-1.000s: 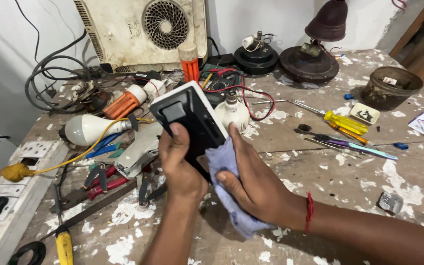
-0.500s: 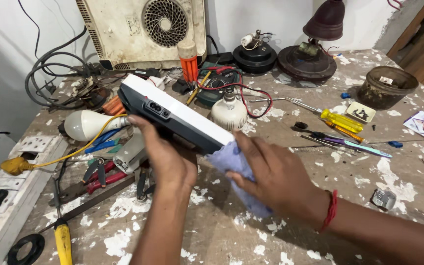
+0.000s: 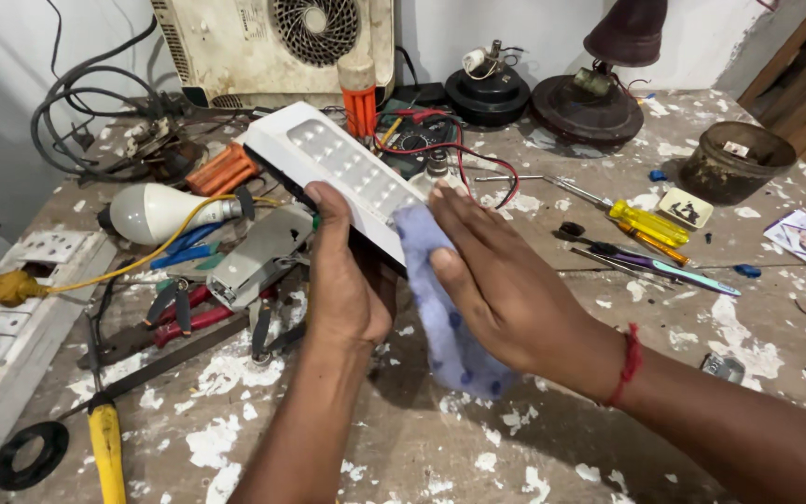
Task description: The person takes a black LED tube light fixture from a storage shelf, carries it to a workbench, and wipes its surface with a cloth. They then use a screwdriver to unscrew and pry open the fixture's end cap and housing on the bench.
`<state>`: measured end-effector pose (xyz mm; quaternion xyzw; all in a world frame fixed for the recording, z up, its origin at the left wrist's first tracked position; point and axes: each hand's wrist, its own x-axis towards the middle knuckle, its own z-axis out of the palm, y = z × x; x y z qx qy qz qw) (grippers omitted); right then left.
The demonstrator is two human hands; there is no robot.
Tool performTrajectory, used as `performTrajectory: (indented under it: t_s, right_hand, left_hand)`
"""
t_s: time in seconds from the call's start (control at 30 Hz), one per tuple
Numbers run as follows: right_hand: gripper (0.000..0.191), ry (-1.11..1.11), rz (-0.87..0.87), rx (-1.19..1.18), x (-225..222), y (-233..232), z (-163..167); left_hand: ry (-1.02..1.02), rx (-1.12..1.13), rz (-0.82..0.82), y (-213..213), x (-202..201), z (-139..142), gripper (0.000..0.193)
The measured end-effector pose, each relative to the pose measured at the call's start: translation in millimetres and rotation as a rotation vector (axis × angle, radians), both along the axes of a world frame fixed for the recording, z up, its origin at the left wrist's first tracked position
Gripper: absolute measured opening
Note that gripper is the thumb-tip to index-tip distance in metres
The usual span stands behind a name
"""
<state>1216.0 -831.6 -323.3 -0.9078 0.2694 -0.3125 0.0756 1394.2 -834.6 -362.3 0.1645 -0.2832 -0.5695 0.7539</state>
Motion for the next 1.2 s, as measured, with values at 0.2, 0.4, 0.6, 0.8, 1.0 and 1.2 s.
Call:
performTrajectory:
  t_s: [0.2, 0.4, 0.6, 0.8, 1.0, 1.2]
  right_hand:
    - [0.075, -0.131, -0.006, 0.130, 28.1, -33.7, -7.1]
    - [0.079, -0.271, -0.204, 0.087, 45.0, -91.7, 9.9]
    - [0.077, -0.330, -0.347, 0.124, 42.0, -107.5, 10.7]
    - [0.080, -0.239, -0.046, -0.006, 45.1, -31.2, -29.6]
    - [0.092, -0.043, 0.053, 0.169, 23.3, 26.3, -34.3]
    - [0.103, 0.148, -0.044, 0.365, 4.8, 34.1, -15.6]
  left_hand:
    - [-0.070, -0.050, -0.175, 4.3, -12.3, -3.0, 0.082]
    - [-0.441, 0.129, -0.226, -3.6, -16.9, -25.0, 0.066]
    - [-0.519, -0.082, -0.224, -12.7, -12.4, -52.5, 0.053]
    - [-0.179, -0.044, -0.140, -15.4, -0.7, -39.9, 0.070]
    - [-0.115, -0.142, 0.302, -7.5, 23.2, -16.4, 0.067]
    - [0.060, -0.046, 0.433, -3.1, 19.1, -16.6, 0.061]
